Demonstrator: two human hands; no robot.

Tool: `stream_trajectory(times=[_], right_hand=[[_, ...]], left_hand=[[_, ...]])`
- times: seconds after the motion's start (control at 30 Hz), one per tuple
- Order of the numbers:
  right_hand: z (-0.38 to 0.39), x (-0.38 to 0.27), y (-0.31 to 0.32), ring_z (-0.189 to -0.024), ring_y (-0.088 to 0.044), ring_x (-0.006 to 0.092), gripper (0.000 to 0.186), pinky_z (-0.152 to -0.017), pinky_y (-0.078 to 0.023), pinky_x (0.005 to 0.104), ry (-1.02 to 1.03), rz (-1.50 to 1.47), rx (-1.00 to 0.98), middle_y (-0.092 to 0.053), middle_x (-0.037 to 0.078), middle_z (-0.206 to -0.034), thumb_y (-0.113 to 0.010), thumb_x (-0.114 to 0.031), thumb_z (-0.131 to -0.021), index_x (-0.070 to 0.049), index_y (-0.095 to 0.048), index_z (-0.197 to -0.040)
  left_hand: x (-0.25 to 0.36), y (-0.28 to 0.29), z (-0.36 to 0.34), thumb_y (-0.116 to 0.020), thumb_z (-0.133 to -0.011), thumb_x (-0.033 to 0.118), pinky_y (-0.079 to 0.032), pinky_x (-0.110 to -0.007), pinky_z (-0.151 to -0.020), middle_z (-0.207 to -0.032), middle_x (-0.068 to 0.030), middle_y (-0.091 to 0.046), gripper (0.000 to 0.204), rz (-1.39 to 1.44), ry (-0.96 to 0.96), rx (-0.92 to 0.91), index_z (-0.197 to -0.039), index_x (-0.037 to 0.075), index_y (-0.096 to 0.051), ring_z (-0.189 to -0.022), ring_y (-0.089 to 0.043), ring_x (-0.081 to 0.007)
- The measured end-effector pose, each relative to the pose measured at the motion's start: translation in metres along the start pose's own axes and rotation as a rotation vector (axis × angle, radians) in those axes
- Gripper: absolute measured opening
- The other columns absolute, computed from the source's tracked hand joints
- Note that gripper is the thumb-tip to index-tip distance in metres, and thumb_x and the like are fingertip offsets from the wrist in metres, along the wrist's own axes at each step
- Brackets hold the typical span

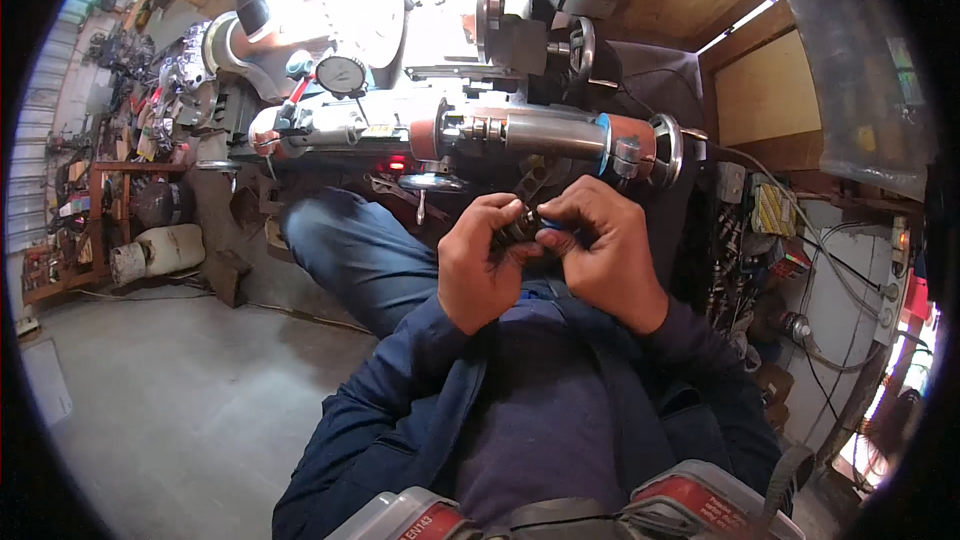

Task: The person uses a dial indicator to measure the runout or alignment of a metal part on a lathe, then holds a smaller component and compares it to the machine setup.

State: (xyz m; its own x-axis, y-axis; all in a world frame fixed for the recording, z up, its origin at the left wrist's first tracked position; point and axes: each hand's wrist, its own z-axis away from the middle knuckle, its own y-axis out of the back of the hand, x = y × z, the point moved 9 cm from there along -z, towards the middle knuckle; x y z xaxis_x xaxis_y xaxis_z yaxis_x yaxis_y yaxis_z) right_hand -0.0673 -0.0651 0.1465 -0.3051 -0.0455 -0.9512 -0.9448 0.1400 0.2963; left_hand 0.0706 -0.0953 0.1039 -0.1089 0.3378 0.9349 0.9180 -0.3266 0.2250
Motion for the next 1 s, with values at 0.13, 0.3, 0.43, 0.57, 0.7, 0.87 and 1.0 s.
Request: stream_trajectory(times=[0.13, 0.3, 0.43, 0.57, 0.7, 0.87, 1.0], right_hand=[[0.0, 0.003, 0.0, -0.078, -0.065, 0.0189, 0.02, -0.067, -0.052, 0.0287, 0.011, -0.022, 0.008, -0.062, 0.012, -0.087, -0.068, 0.014, -0.072, 0.005, -0.064, -0.09], [-0.012, 0.001, 0.004, -0.079, -0.065, 0.0179, 0.023, -0.068, -0.052, 0.0283, 0.143, -0.164, -0.236, -0.062, 0.011, -0.088, -0.069, 0.016, -0.071, 0.004, -0.065, -0.09], [-0.007, -0.005, -0.004, -0.077, -0.065, 0.0195, 0.023, -0.067, -0.052, 0.0293, 0.131, -0.12, -0.313, -0.062, 0.011, -0.087, -0.07, 0.014, -0.071, 0.004, -0.066, -0.09], [0.001, 0.0, -0.002, -0.076, -0.064, 0.0207, 0.02, -0.066, -0.052, 0.0299, -0.031, 0.013, -0.082, -0.062, 0.013, -0.085, -0.07, 0.012, -0.071, 0.004, -0.065, -0.089], [0.005, 0.006, 0.005, -0.076, -0.065, 0.0213, 0.019, -0.064, -0.051, 0.0303, -0.025, -0.011, 0.044, -0.062, 0.014, -0.085, -0.07, 0.011, -0.072, 0.005, -0.065, -0.089], [-0.006, 0.004, 0.005, -0.077, -0.065, 0.0219, 0.019, -0.064, -0.051, 0.031, 0.016, -0.106, -0.132, -0.063, 0.013, -0.086, -0.069, 0.013, -0.071, 0.005, -0.065, -0.089], [-0.006, 0.004, -0.002, -0.081, -0.064, 0.0193, 0.016, -0.07, -0.051, 0.0303, 0.139, -0.222, -0.49, -0.063, 0.011, -0.087, -0.072, 0.006, -0.075, 0.004, -0.065, -0.09]], left_hand=[[0.014, 0.004, -0.002, -0.076, -0.072, -0.001, -0.053, -0.032, -0.076, -0.104, -0.0199, -0.064, 0.034, -0.068, -0.101, 0.021, -0.101, -0.003, -0.06, -0.09, -0.068, -0.027], [-0.025, -0.009, 0.007, -0.074, -0.082, 0.01, -0.051, -0.029, -0.076, -0.099, -0.0121, -0.064, 0.034, 0.558, 0.319, -0.23, -0.108, -0.003, -0.056, -0.085, -0.065, -0.018], [-0.031, -0.026, 0.018, -0.068, -0.09, 0.018, -0.05, -0.027, -0.076, -0.095, -0.0058, -0.061, 0.034, 0.899, 0.513, -0.336, -0.113, -0.001, -0.051, -0.08, -0.061, -0.0127], [-0.011, -0.005, 0.004, -0.074, -0.077, 0.002, -0.052, -0.031, -0.075, -0.101, -0.0125, -0.063, 0.034, 0.233, 0.113, -0.08, -0.106, -0.001, -0.056, -0.083, -0.065, -0.0221], [0.018, 0.0, 0.0, -0.074, -0.073, -0.004, -0.054, -0.032, -0.076, -0.102, -0.0169, -0.064, 0.034, -0.034, -0.175, 0.019, -0.102, -0.002, -0.057, -0.086, -0.066, -0.0256], [-0.003, 0.003, 0.004, -0.074, -0.08, 0.004, -0.053, -0.03, -0.075, -0.101, -0.0146, -0.064, 0.032, 0.162, -0.012, -0.055, -0.106, -0.001, -0.057, -0.084, -0.066, -0.0211], [-0.034, -0.044, 0.036, -0.065, -0.091, 0.034, -0.047, -0.025, -0.066, -0.097, -0.01, -0.063, 0.041, 1.12, 0.658, -0.48, -0.114, 0.004, -0.051, -0.079, -0.06, -0.0163]])
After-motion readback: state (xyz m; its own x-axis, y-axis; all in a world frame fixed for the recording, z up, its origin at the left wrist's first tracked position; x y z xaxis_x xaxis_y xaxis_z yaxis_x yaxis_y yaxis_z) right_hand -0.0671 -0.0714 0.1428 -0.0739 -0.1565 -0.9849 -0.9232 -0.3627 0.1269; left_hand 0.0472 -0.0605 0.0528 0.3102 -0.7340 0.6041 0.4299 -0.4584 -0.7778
